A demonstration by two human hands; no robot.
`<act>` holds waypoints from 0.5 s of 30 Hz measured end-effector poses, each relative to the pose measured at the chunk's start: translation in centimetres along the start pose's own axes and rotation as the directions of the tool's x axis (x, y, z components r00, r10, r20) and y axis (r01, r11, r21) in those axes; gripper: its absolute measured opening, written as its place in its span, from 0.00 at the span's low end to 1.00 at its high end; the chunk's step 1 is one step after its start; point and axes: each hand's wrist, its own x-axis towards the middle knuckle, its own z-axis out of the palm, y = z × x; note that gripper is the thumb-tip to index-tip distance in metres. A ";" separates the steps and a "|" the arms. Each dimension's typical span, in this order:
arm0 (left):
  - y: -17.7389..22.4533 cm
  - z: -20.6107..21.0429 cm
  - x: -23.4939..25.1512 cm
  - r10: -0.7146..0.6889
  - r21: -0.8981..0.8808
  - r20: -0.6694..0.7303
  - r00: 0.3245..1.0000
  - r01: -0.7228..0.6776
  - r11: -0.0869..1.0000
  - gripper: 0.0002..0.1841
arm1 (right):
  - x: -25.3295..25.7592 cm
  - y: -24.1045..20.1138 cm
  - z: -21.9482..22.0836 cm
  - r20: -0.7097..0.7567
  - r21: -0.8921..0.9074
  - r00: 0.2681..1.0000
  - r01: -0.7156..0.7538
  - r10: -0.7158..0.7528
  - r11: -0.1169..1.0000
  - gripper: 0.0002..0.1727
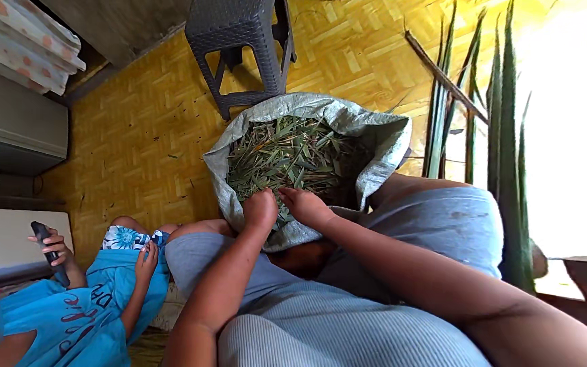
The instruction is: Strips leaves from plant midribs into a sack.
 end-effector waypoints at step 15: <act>-0.4 0.6 0.6 -0.009 -0.127 0.033 0.999 0.013 0.992 0.17 | 1.9 2.1 0.3 0.257 0.790 0.951 -0.308 0.170 0.530 0.17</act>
